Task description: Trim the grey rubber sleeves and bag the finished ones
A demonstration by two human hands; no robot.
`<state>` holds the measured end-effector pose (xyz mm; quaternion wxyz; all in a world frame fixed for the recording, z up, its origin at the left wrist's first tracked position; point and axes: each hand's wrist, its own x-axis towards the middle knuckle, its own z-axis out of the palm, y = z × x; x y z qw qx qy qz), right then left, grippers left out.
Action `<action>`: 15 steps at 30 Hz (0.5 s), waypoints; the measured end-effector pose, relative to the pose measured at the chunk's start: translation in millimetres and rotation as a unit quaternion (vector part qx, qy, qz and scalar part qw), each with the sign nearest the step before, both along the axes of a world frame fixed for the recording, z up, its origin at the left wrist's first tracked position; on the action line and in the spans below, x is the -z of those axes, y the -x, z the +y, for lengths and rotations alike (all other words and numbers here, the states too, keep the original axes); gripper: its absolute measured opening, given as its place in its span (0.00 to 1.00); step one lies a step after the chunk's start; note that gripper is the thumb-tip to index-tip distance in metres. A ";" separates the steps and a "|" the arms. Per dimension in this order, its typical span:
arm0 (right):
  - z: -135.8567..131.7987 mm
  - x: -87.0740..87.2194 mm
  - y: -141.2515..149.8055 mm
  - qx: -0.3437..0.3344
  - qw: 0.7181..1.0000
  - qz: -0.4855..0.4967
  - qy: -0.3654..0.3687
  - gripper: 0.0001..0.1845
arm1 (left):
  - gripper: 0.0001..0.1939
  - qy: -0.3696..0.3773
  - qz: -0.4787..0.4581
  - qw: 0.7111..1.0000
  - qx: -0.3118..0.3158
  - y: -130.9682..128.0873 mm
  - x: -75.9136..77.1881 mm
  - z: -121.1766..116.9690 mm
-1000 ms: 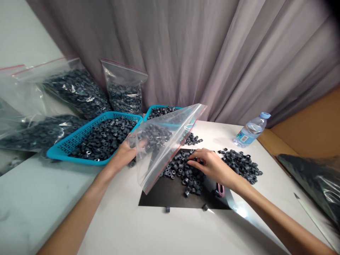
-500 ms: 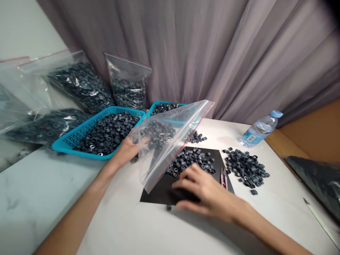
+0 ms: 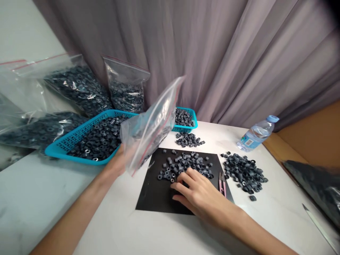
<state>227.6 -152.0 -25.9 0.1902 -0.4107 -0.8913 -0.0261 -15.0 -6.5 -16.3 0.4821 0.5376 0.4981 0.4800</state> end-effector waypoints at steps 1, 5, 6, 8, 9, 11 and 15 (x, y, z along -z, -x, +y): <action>-2.7 -3.3 -5.0 0.006 1.000 0.006 0.004 0.09 | 0.32 0.007 -0.017 1.000 0.005 0.0 2.9 0.0; -23.7 -14.9 -36.0 0.030 0.997 0.023 0.065 0.08 | 0.32 0.035 -0.070 0.997 0.011 -4.7 7.8 -2.8; -30.8 -13.9 -44.9 0.031 0.995 0.026 0.090 0.08 | 0.33 0.041 -0.078 0.996 0.005 -6.9 7.0 -3.8; -44.7 -3.7 -59.6 0.022 0.993 0.043 0.112 0.10 | 0.33 0.049 -0.088 0.995 -0.013 -11.4 4.2 -5.7; -50.5 5.0 -64.4 0.009 0.992 0.056 0.111 0.11 | 0.32 0.051 -0.092 0.994 -0.022 -13.5 2.8 -6.6; -58.3 25.9 -68.2 -0.013 0.993 0.080 0.081 0.14 | 0.30 0.052 -0.095 0.993 -0.038 -17.1 1.7 -8.0; -60.8 52.8 -61.6 -0.007 0.995 0.090 0.036 0.11 | 0.26 0.044 -0.088 0.993 -0.072 -21.3 7.9 -9.7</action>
